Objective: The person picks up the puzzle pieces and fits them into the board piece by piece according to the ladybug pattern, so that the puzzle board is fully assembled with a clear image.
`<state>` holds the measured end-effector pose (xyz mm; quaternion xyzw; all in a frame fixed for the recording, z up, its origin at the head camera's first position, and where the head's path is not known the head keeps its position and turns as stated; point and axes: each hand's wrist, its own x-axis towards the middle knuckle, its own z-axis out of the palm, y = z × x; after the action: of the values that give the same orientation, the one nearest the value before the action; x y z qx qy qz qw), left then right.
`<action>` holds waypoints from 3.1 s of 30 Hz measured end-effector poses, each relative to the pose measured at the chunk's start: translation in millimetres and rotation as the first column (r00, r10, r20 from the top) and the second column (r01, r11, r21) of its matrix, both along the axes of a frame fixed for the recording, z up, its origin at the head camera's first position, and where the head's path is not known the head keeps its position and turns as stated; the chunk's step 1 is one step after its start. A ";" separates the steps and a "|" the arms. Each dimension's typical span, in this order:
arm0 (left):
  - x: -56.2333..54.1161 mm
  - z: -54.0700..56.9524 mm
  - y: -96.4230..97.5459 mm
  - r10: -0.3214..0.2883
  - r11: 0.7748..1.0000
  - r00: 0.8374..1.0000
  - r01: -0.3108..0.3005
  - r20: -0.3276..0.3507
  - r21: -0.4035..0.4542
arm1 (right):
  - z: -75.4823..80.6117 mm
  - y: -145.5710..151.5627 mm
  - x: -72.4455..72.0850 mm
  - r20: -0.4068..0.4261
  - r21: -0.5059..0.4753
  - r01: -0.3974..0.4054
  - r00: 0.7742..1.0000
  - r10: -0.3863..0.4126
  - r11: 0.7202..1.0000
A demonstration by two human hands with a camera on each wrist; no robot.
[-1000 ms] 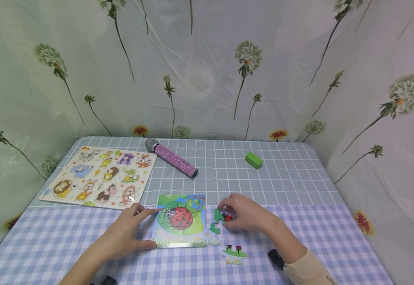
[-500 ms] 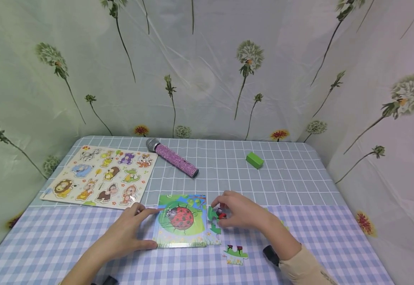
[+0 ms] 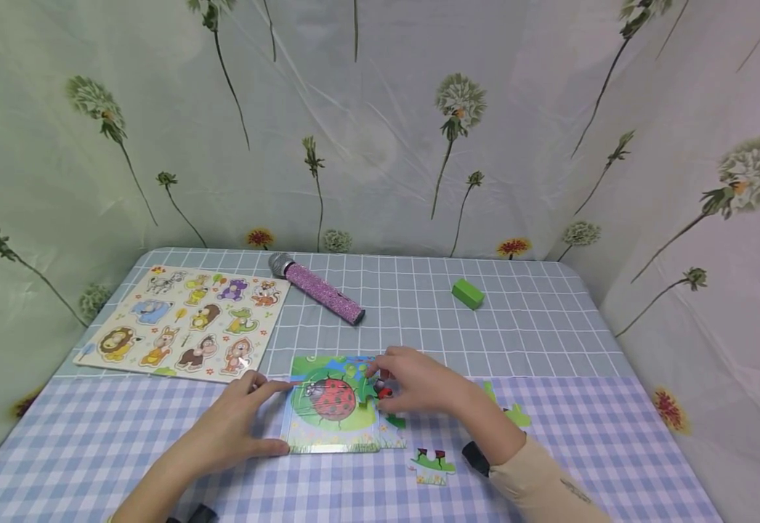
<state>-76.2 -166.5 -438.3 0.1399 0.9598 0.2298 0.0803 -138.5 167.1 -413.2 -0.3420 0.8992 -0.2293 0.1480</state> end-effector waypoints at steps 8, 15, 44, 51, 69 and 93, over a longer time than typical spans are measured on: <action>0.3 0.3 -0.1 0.002 1.000 1.000 -0.002 0.002 -0.001 | -1.7 -17.0 -4.7 -0.005 0.008 -0.045 0.999 0.046 0.999; 0.7 0.8 -0.1 -0.002 1.000 1.000 0.002 -0.010 -0.004 | -5.7 -29.5 -7.7 -0.012 0.006 -0.092 0.996 0.092 0.996; 0.3 0.7 -0.8 -0.001 1.000 1.000 0.001 0.004 -0.012 | -9.5 -74.5 -9.2 -0.033 0.037 -0.197 0.980 0.198 0.980; 0.1 0.5 -1.1 -0.004 1.000 1.000 0.004 -0.003 -0.006 | -10.6 -83.4 -10.6 -0.013 0.054 -0.199 0.980 0.200 0.979; 2.3 -0.4 -1.5 -0.015 1.000 0.999 0.015 -0.035 -0.009 | -14.7 -93.3 -13.1 -0.041 0.064 -0.223 0.973 0.226 0.973; 2.8 0.4 -1.2 -0.015 1.000 0.999 0.015 -0.033 -0.008 | -14.1 -99.8 -15.3 -0.040 0.060 -0.217 0.975 0.220 0.974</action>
<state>-73.5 -167.6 -437.9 0.1506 0.9608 0.2231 0.0668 -153.8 67.2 -427.3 -0.4398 0.8654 -0.1785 0.1608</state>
